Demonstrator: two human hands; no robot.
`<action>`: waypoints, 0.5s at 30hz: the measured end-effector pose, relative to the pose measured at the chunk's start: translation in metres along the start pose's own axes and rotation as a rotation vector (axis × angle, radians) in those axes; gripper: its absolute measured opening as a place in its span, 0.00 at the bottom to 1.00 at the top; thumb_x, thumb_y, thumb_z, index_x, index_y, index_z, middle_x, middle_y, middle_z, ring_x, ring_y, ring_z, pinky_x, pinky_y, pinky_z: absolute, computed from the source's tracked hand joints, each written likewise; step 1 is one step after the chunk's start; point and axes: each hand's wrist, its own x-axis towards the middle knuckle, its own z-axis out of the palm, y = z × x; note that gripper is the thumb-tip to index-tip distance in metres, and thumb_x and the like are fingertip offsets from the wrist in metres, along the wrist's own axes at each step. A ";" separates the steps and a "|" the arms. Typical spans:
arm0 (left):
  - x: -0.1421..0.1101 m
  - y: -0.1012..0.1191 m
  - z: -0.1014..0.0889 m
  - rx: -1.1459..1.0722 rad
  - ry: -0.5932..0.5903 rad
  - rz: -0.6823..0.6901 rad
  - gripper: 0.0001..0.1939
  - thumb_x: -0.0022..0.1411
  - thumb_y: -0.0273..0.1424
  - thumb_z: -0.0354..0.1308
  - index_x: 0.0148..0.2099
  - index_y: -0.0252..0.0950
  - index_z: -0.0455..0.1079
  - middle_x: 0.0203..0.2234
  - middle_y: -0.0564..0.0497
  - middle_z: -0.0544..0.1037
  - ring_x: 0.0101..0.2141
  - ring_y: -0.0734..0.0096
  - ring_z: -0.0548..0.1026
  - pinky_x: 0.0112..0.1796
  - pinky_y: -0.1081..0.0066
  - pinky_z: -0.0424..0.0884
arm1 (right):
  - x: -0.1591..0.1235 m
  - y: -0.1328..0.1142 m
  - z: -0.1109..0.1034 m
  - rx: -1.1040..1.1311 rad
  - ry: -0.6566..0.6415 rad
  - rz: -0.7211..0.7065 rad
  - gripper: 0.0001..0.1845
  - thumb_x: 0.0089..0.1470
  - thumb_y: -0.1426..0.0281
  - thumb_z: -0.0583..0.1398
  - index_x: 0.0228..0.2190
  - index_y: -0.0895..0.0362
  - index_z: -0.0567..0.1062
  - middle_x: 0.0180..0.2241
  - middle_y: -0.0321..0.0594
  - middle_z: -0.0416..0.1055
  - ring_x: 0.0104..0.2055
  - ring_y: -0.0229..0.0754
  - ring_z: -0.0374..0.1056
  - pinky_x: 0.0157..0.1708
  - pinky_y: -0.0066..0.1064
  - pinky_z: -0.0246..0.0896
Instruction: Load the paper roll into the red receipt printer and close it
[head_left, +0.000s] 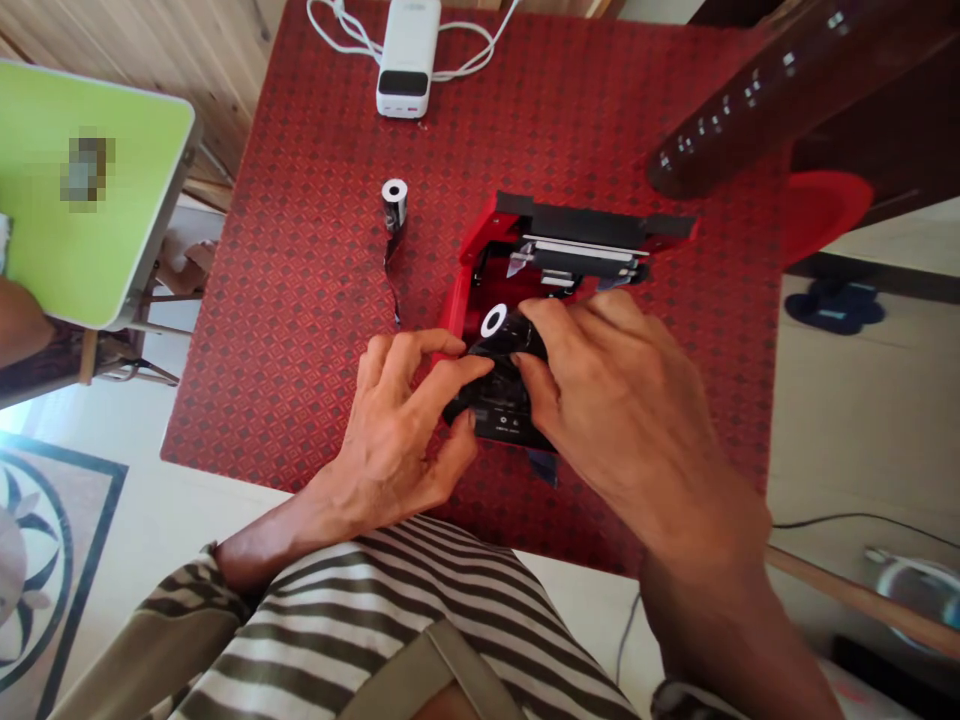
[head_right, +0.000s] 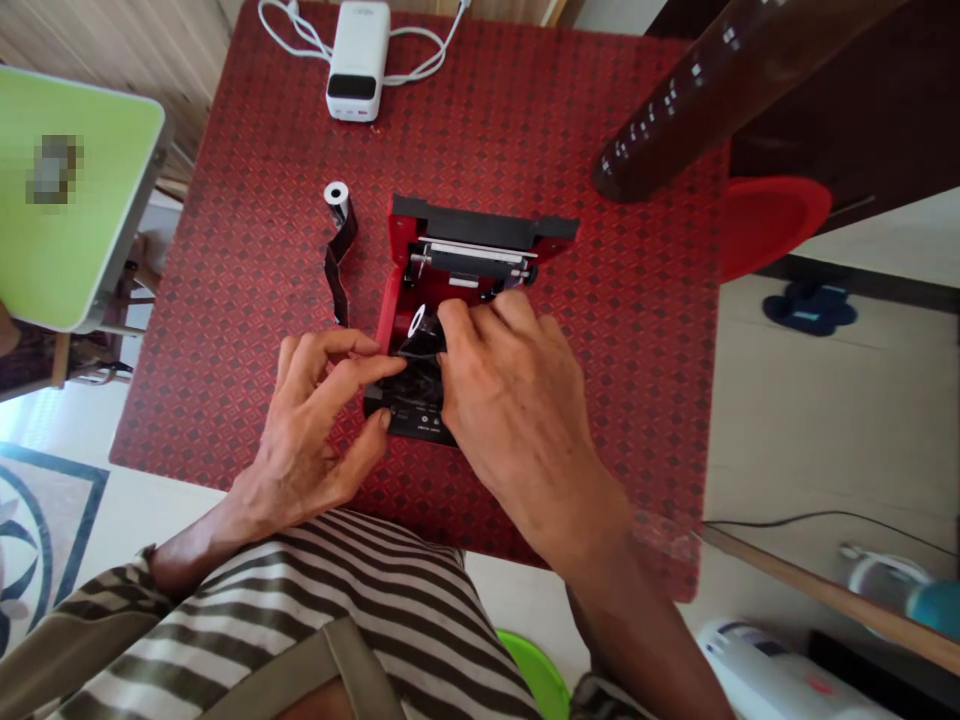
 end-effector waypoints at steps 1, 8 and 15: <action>0.001 -0.002 0.001 0.010 -0.011 -0.015 0.19 0.83 0.26 0.66 0.70 0.44 0.83 0.64 0.40 0.88 0.58 0.47 0.85 0.60 0.46 0.83 | 0.001 -0.001 0.002 -0.025 0.002 -0.016 0.12 0.74 0.76 0.63 0.50 0.48 0.82 0.41 0.52 0.86 0.53 0.68 0.81 0.47 0.53 0.74; 0.012 -0.015 0.016 -0.022 0.007 -0.023 0.09 0.85 0.25 0.67 0.56 0.44 0.86 0.57 0.45 0.89 0.55 0.51 0.83 0.57 0.49 0.80 | 0.012 0.006 0.014 -0.049 -0.050 -0.053 0.16 0.68 0.80 0.63 0.49 0.47 0.82 0.39 0.50 0.87 0.49 0.65 0.82 0.47 0.52 0.75; 0.025 -0.017 0.017 -0.008 -0.036 -0.017 0.09 0.86 0.26 0.68 0.52 0.44 0.89 0.52 0.45 0.87 0.53 0.50 0.81 0.54 0.49 0.78 | 0.031 0.024 0.025 0.028 -0.153 -0.020 0.07 0.70 0.74 0.66 0.43 0.48 0.83 0.39 0.49 0.86 0.42 0.59 0.82 0.43 0.48 0.71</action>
